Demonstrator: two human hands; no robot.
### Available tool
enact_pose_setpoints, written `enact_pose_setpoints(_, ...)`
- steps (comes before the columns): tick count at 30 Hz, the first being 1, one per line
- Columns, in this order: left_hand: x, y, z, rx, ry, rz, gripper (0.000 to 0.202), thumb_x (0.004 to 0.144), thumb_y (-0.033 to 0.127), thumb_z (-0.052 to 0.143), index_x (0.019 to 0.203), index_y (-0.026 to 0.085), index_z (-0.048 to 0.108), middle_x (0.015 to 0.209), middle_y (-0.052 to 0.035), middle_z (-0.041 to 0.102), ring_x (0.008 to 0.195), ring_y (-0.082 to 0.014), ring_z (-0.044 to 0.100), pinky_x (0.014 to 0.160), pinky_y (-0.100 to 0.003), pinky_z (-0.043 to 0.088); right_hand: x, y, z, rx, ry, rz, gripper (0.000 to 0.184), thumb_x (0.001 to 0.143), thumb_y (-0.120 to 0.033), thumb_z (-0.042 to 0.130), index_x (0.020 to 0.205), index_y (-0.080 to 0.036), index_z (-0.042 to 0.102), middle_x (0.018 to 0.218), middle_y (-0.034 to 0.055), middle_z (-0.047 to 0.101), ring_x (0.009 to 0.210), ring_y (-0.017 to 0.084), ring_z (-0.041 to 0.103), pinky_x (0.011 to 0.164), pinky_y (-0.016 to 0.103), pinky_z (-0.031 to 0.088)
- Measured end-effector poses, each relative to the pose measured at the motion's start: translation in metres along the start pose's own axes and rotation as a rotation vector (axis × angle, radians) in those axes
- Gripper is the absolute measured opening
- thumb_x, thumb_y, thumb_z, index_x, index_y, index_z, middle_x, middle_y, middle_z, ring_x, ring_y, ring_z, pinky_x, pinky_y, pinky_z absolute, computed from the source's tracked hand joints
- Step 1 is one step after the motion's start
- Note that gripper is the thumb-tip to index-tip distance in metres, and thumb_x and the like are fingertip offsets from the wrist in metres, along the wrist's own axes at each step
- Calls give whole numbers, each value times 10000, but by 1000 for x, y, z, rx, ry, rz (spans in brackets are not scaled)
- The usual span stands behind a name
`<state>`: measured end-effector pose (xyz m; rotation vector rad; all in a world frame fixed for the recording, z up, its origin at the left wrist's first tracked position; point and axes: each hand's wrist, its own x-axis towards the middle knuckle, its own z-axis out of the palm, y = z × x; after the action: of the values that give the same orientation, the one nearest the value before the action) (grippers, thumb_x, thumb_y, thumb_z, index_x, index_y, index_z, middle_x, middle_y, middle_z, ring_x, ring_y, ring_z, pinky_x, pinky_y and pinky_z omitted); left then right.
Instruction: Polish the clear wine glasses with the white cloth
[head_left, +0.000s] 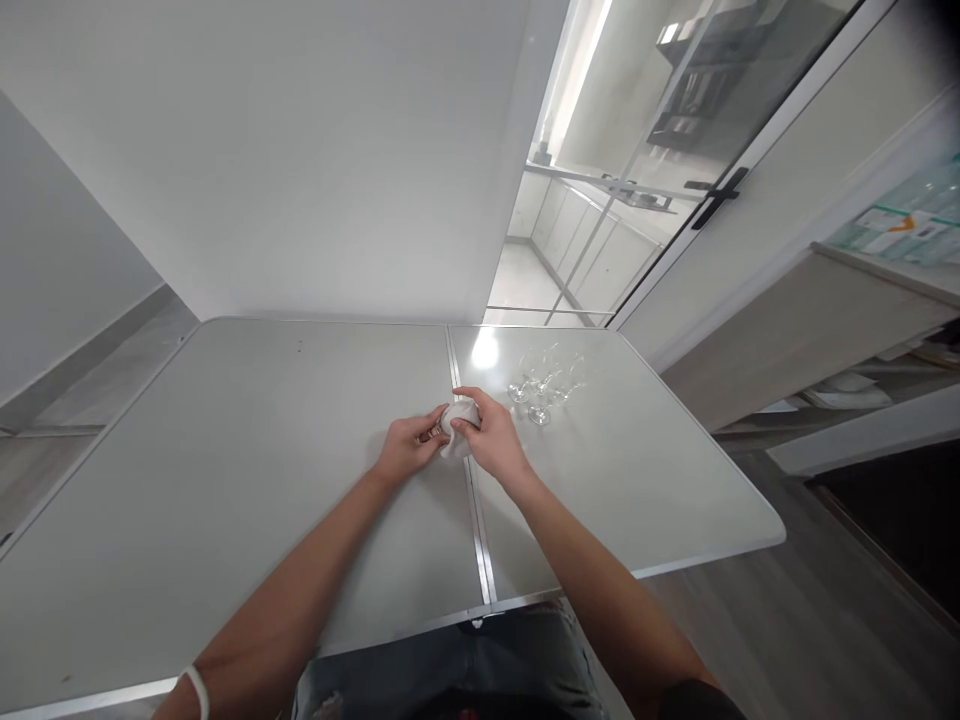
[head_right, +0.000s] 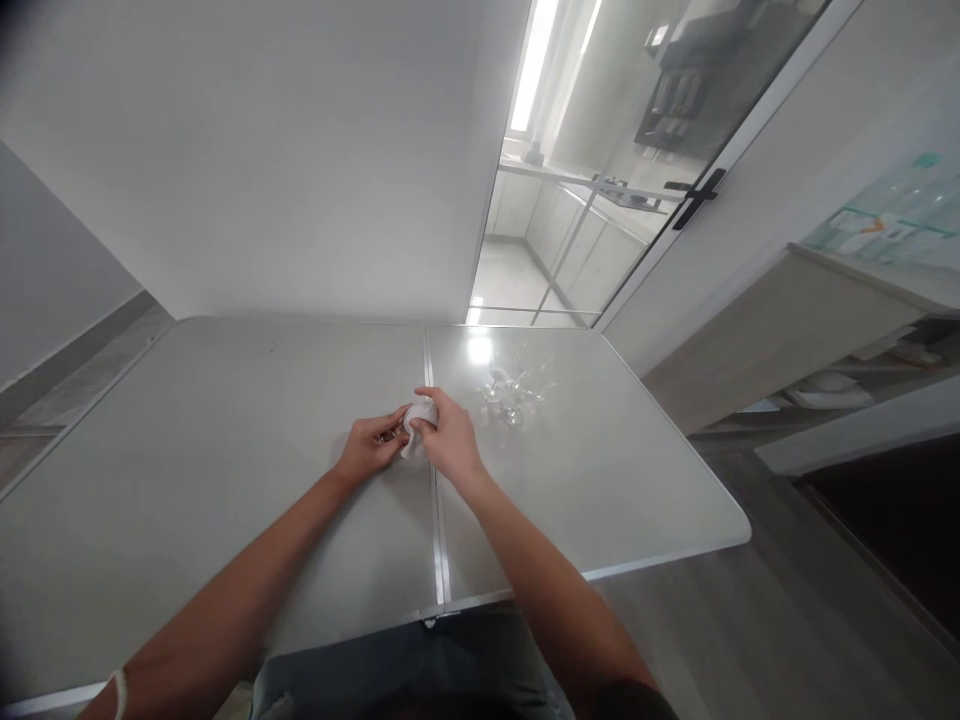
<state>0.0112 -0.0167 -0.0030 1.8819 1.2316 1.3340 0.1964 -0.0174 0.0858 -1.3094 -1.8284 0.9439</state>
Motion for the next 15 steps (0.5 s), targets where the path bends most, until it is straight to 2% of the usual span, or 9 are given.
enact_pose_setpoints(2,-2,-3,3,172,49,111,424,834,286,653,1242,190,711,647,10,630,551,-91,479,615,-212,406,3,-5,1,-36,7,87,419,827,-266,614,1244,-284,636,691,-36,598,635,158,568,605,275,461)
enact_pose_setpoints(4,-3,-4,5,253,76,155,405,837,254,621,1226,206,720,641,-4,642,550,-99,492,607,-212,397,8,-7,0,-56,-34,114,394,815,-273,626,1207,-284,652,685,-36,595,614,152,556,587,269,450)
enact_pose_setpoints(7,-2,0,4,157,63,83,408,833,252,605,1221,201,718,631,6,614,541,-97,473,590,-211,389,13,-7,-6,-90,-98,36,425,829,-299,638,1254,-284,625,715,-33,616,622,150,557,590,268,457)
enact_pose_setpoints(10,2,7,-2,-182,-93,-123,373,851,328,627,1171,161,722,595,33,532,515,-81,422,542,-204,361,14,-3,-15,-155,-249,-168,506,894,-317,611,1393,-317,525,741,-36,637,658,158,577,648,286,493)
enact_pose_setpoints(13,6,11,-11,-513,-326,-328,318,838,421,676,909,115,723,573,29,497,446,-53,352,446,-197,273,16,3,-29,-299,-384,-404,498,960,-348,567,1449,-322,477,736,-23,651,837,203,630,840,365,528)
enact_pose_setpoints(15,8,9,-16,-664,-445,-446,351,827,456,694,751,116,652,593,10,518,407,-34,317,404,-195,223,18,9,-37,-411,-439,-550,496,987,-373,536,1473,-313,452,720,-21,652,891,212,641,980,428,496)
